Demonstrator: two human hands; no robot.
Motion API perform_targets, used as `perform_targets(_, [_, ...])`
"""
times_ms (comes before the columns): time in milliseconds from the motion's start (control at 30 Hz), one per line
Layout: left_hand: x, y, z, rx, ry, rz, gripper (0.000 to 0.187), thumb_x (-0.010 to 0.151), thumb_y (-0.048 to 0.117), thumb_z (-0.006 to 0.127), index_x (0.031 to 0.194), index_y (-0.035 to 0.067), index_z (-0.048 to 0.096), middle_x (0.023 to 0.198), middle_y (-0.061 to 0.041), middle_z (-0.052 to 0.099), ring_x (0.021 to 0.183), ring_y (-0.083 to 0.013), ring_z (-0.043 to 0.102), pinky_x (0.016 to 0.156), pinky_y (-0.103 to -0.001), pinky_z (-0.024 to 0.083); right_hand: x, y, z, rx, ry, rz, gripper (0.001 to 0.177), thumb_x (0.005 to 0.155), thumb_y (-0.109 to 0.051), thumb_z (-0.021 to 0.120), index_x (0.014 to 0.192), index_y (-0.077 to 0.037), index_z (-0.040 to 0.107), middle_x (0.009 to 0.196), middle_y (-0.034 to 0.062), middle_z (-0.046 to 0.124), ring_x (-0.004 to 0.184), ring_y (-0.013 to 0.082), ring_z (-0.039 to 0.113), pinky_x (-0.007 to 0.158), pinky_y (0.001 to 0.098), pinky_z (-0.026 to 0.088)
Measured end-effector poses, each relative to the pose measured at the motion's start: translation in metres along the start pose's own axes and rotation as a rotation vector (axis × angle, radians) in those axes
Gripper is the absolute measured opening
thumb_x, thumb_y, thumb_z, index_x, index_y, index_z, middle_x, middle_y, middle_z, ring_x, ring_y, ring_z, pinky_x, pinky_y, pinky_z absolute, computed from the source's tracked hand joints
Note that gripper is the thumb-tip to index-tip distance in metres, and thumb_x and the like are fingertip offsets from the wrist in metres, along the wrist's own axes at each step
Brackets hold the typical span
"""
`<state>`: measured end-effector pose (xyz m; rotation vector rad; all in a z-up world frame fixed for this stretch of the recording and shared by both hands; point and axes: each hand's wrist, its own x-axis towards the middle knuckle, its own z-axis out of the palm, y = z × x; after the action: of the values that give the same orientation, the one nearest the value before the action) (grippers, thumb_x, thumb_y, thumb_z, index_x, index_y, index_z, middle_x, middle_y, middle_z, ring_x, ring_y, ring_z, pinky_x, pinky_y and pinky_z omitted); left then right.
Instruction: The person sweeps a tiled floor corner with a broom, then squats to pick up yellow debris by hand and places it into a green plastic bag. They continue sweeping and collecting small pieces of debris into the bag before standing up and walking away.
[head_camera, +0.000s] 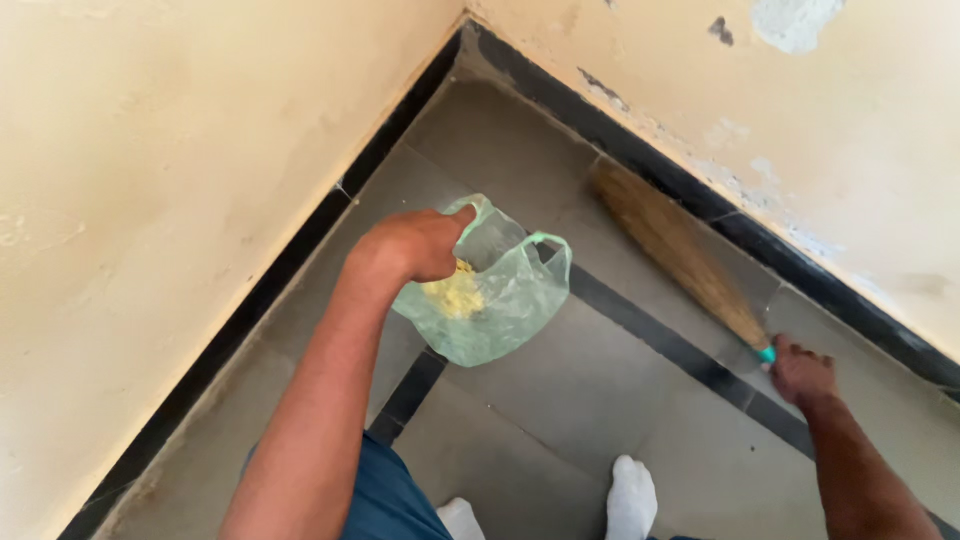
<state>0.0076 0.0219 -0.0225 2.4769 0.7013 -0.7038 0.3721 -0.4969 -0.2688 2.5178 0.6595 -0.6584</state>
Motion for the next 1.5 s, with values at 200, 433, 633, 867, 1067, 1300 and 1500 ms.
perform_targets(200, [-0.004,-0.006,0.002,0.010,-0.004,-0.014,0.081,0.084,0.005,0.056,0.160,0.022,0.033,0.126,-0.020,0.067,0.115,-0.0371,0.067,0.095,-0.047,0.054,0.020,-0.055,-0.054,0.266,0.159,-0.238,0.040,0.107,-0.040,0.038,0.130,-0.009,0.048,0.111,0.0164,0.057,0.082,0.0323,0.068,0.069,0.0468,0.060])
perform_targets(433, [-0.012,0.001,-0.003,-0.021,0.022,0.009,0.080,0.085,0.007,0.059,0.159,0.022,0.032,0.128,-0.018,0.067,0.114,-0.0369,0.066,0.093,-0.048,0.055,-0.010,-0.170,-0.186,0.045,0.443,-0.565,0.066,0.104,-0.032,0.043,0.163,-0.011,0.022,0.123,0.0288,0.055,0.090,0.0482,0.066,0.070,0.0537,0.059])
perform_targets(633, [-0.021,0.000,0.000,-0.022,0.017,-0.011,0.080,0.087,0.012,0.061,0.160,0.023,0.031,0.128,-0.017,0.067,0.114,-0.0362,0.066,0.094,-0.047,0.055,-0.038,-0.223,-0.228,0.085,0.376,-0.570,0.063,0.107,-0.028,0.044,0.162,-0.006,0.024,0.114,0.0350,0.058,0.088,0.0527,0.067,0.073,0.0566,0.058])
perform_targets(867, [-0.034,-0.014,0.005,-0.114,-0.036,-0.012,0.081,0.082,0.004,0.056,0.158,0.022,0.035,0.117,-0.017,0.071,0.092,-0.0333,0.072,0.078,-0.046,0.058,-0.073,-0.188,-0.255,0.087,0.415,-0.541,0.062,0.105,-0.030,0.045,0.162,-0.013,0.029,0.111,0.0321,0.060,0.091,0.0514,0.066,0.080,0.0584,0.054])
perform_targets(1067, [-0.051,0.002,-0.010,-0.191,-0.093,0.021,0.074,0.077,0.004,0.051,0.149,0.021,0.052,0.100,-0.016,0.073,0.067,-0.0274,0.070,0.061,-0.043,0.057,-0.021,-0.206,-0.250,-0.204,0.440,-0.636,0.065,0.104,-0.028,0.047,0.164,-0.013,0.024,0.115,0.0296,0.060,0.089,0.0453,0.070,0.077,0.0538,0.058])
perform_targets(1300, [-0.071,-0.013,-0.012,-0.197,-0.176,-0.038,0.087,0.072,0.002,0.052,0.155,0.024,0.044,0.089,-0.019,0.075,0.065,-0.0279,0.069,0.061,-0.042,0.055,-0.064,-0.130,-0.232,-0.255,0.285,-0.552,0.072,0.102,-0.034,0.046,0.167,-0.024,0.017,0.109,0.0204,0.060,0.079,0.0340,0.071,0.073,0.0464,0.061])
perform_targets(1500, [-0.083,-0.010,-0.016,-0.224,-0.267,-0.139,0.093,0.065,-0.001,0.050,0.154,0.025,0.046,0.085,-0.019,0.074,0.065,-0.0286,0.067,0.062,-0.043,0.054,-0.069,-0.157,-0.267,-0.070,0.325,-0.472,0.064,0.107,-0.039,0.043,0.167,-0.026,0.024,0.112,0.0231,0.059,0.077,0.0358,0.069,0.068,0.0467,0.061])
